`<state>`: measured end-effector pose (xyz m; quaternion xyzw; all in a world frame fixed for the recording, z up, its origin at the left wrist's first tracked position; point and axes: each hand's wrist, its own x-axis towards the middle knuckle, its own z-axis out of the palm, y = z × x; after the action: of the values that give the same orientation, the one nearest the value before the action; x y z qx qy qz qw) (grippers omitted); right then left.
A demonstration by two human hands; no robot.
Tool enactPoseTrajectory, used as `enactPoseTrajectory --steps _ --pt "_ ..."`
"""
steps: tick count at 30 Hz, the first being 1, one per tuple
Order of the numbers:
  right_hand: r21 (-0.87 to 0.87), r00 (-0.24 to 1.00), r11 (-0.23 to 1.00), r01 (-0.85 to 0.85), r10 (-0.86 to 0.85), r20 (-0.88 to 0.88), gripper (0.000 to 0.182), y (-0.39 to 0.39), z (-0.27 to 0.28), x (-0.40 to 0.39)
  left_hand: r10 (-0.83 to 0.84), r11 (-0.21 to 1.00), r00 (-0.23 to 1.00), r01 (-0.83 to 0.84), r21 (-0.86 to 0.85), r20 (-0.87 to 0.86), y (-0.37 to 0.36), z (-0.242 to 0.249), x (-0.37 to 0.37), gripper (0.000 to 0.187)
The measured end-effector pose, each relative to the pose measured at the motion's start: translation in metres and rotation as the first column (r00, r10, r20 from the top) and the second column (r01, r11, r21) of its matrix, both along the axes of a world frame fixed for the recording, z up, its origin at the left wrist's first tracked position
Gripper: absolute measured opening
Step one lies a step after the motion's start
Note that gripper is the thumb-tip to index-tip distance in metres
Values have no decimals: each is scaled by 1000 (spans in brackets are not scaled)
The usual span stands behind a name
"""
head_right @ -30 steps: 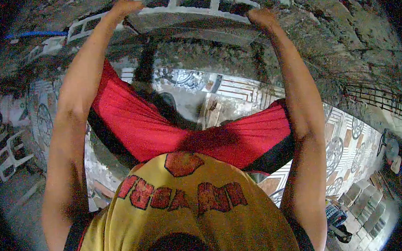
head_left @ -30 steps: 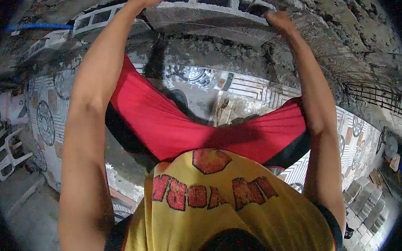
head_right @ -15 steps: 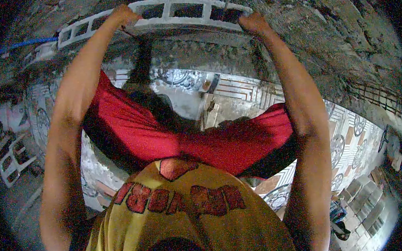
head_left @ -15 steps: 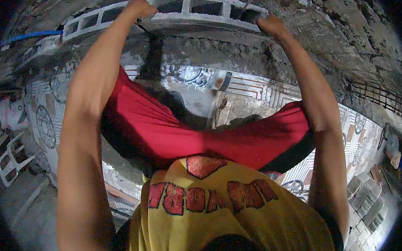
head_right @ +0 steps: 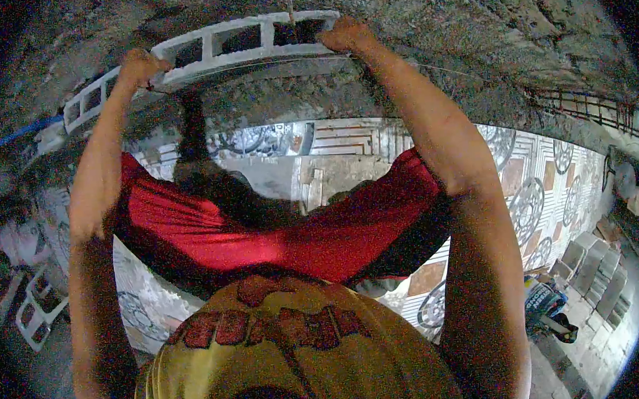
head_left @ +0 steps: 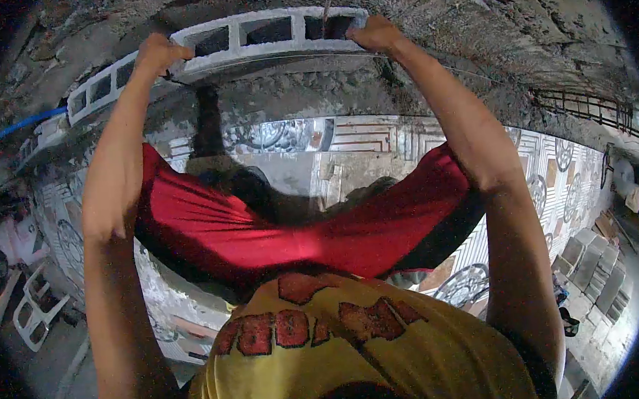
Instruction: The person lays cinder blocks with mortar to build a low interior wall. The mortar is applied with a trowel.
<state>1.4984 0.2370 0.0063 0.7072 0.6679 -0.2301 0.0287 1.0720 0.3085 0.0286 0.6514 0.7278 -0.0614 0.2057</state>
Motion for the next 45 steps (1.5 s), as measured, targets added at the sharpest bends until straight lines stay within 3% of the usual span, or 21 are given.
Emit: enactPoseTrajectory --steps 3,5,9,10,11,12,14,18,21,23,24,25,29,32,34,35,38,41,42,43,45 --pt "200 1000 980 15 -12 -16 69 -2 3 -1 -303 943 950 310 120 -71 17 -28 -23 54" --pt "-69 998 997 -19 15 -69 63 9 2 3 -41 986 999 42 161 -9 -9 5 8 53" --pt "102 990 995 11 3 -140 56 4 -9 7 -18 983 1000 18 185 2 -16 16 16 51" --pt "111 989 993 34 -17 -149 56 2 -8 5 -138 960 983 103 260 124 4 -27 -16 56" --pt "95 986 994 57 -41 -161 56 2 -10 7 -58 996 998 55 66 38 -5 2 1 53" --pt "79 983 994 79 -65 -172 56 3 -12 8 -35 997 999 33 73 29 -17 26 7 53" --pt "278 986 954 -112 143 -92 58 3 -12 14 72 994 972 -53 -91 226 -32 61 18 37" --pt "13 995 1000 -22 23 -99 59 11 -2 18 64 998 996 -63 -29 63 -39 87 30 39" --pt "177 999 983 -45 42 23 58 18 -15 18 43 999 999 -43 29 1 -43 85 25 37" --pt "426 982 899 -102 161 -103 54 -3 -19 6 118 993 989 -117 -24 92 -46 70 27 37" --pt "340 979 932 -125 171 -108 51 -1 -17 6 200 979 963 -189 -78 179 -47 64 27 37" --pt "250 977 957 -147 180 -113 49 1 -15 7 89 995 996 -89 34 10 -42 57 26 36" --pt "-42 994 994 -105 103 -47 44 10 -8 3 -80 995 994 76 59 80 -14 6 -5 53" --pt "291 955 956 24 65 -290 45 8 -52 24 74 991 997 -75 115 20 -41 64 23 36" --pt "94 995 992 89 -85 -52 45 -4 19 -6 95 995 992 -95 0 86 -48 81 32 35" --pt "-152 997 988 32 -43 -70 49 8 15 3 81 996 994 -84 33 78 -46 74 32 35" --pt "-75 999 997 -4 6 31 51 -11 21 -15 92 995 991 -94 18 100 -33 62 31 36" --pt "35 999 999 -11 10 35 55 -8 12 -9 -21 988 998 12 -152 -54 -28 77 36 31" --pt "100 999 995 -3 -1 37 56 -3 10 -9 -173 967 972 199 160 -160 -13 59 22 40" --pt "97 999 995 -6 3 36 56 0 2 -4 -278 820 912 389 420 -303 -5 40 13 60" --pt "-58 991 995 82 -88 -103 59 8 -12 6 -410 848 872 472 241 -267 -1 20 27 62"
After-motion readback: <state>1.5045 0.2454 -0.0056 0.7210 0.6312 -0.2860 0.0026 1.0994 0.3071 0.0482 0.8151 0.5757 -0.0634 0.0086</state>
